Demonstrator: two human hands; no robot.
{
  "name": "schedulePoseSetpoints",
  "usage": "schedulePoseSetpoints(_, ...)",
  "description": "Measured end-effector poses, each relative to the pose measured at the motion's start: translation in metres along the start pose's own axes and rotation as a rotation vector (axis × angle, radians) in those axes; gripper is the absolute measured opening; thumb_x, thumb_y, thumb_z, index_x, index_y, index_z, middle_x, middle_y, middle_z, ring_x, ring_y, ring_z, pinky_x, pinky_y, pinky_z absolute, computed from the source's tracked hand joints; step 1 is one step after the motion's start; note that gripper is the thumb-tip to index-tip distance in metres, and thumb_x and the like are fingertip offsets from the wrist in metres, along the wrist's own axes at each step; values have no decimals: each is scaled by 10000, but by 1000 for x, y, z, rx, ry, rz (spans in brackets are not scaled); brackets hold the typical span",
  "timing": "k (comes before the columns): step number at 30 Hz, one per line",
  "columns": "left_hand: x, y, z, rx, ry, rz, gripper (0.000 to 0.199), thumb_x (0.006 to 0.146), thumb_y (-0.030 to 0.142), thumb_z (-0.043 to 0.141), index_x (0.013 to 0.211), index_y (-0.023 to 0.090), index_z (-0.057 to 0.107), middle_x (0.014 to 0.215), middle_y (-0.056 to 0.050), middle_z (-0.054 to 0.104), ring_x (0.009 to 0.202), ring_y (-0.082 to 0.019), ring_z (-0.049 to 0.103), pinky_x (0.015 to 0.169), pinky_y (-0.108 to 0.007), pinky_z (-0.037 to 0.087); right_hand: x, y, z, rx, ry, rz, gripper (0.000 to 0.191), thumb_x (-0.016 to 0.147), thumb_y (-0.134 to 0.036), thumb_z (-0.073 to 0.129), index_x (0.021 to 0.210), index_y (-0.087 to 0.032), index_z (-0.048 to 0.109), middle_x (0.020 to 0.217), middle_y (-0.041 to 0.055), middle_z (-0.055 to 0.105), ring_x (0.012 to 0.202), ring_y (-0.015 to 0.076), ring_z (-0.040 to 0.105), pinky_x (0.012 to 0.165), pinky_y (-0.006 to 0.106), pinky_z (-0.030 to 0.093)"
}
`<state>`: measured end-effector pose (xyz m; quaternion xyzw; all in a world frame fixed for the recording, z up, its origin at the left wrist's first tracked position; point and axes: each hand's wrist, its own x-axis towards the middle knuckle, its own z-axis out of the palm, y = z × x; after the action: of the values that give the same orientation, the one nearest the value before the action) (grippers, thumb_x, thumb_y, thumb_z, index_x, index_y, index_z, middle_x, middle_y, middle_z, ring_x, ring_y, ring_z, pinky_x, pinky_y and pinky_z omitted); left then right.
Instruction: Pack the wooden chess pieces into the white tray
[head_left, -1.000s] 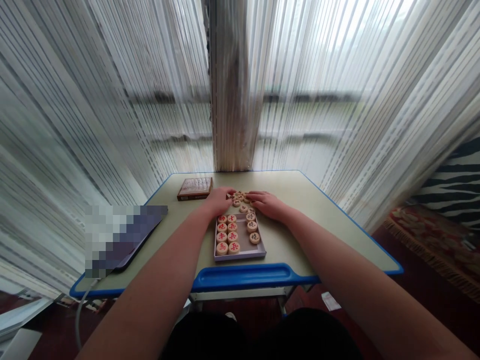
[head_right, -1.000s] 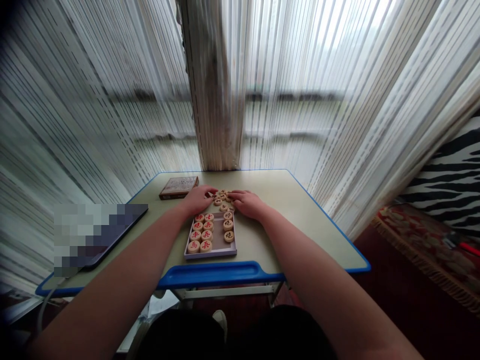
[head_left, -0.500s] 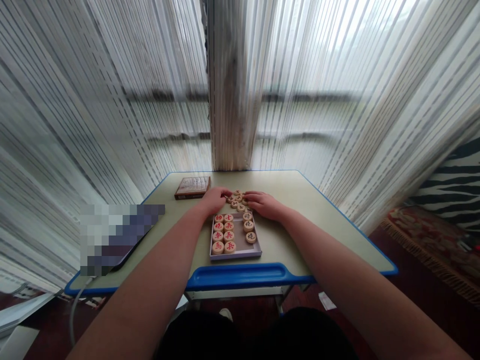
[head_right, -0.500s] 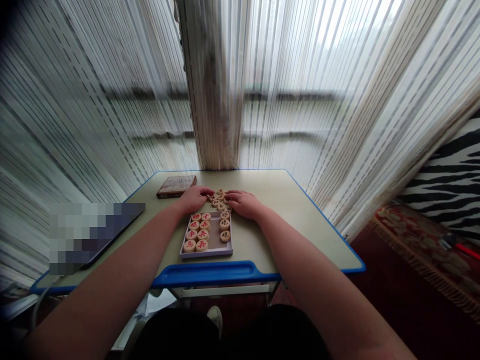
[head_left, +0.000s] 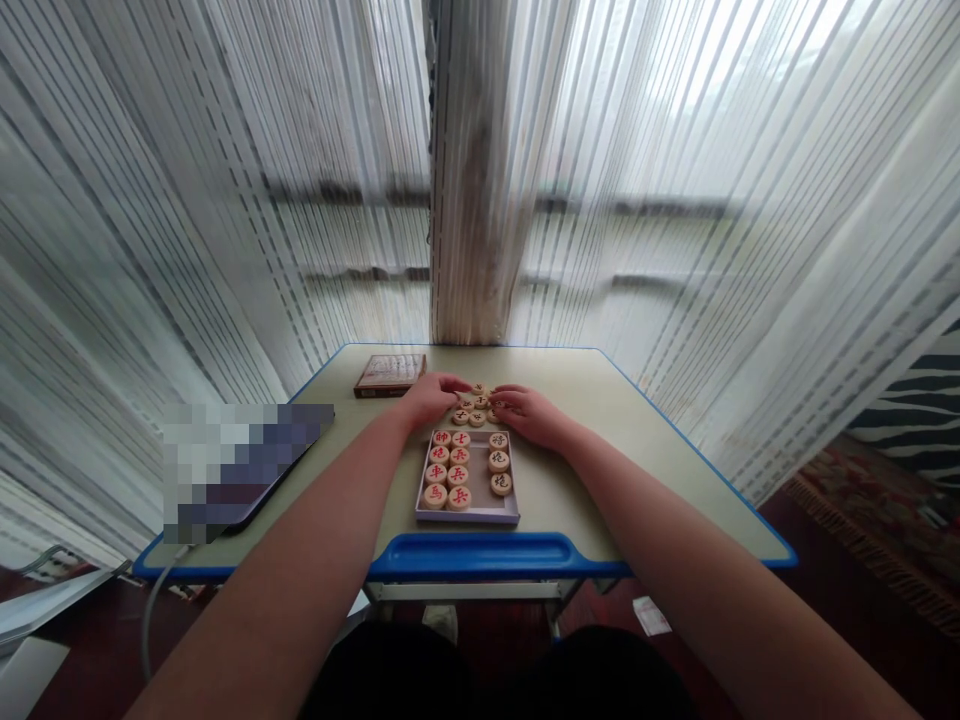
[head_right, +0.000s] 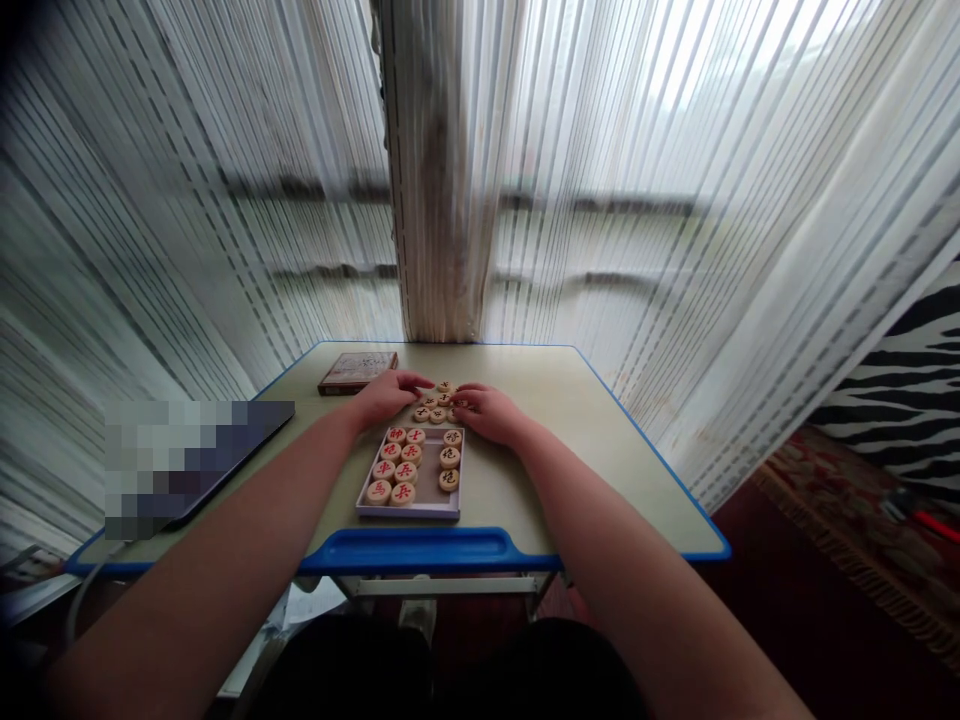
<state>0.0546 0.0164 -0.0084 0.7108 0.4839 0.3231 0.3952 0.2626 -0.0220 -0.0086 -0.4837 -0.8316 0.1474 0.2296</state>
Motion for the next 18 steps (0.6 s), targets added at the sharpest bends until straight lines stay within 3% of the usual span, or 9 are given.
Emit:
schedulePoseSetpoints(3,-1,2,1,-63,-50,20,368,615,179,659,974,106,685,908,-91,700,833,-190,628,786,-321,500,2,3,4,-52,54,-7,348,864,-284,499,1185,-211,609,1304,92,529,1204,205,479,1050,368,345)
schedulePoseSetpoints(6,-1,0,1,-58,-106,17,462,537,231,755,971,92,681,836,-82,692,788,-185,620,755,-324,499,3,4,4,-57,-11,-64,344,867,-277,491,1187,-230,611,1302,75,537,1215,199,470,1055,362,335)
schedulePoseSetpoints(11,2,-4,-1,-40,-1,-16,402,586,208,726,966,90,667,840,-80,690,774,-167,619,739,-305,498,3,3,5,-25,26,-79,278,857,-256,501,1075,-206,667,1214,75,592,1114,176,546,1002,317,389)
schedulePoseSetpoints(18,0,1,0,72,109,14,305,701,202,592,974,98,679,772,-58,669,677,-132,588,667,-262,477,3,2,-5,-133,170,113,310,767,-196,540,1050,-189,665,1133,87,604,1077,214,540,975,331,396)
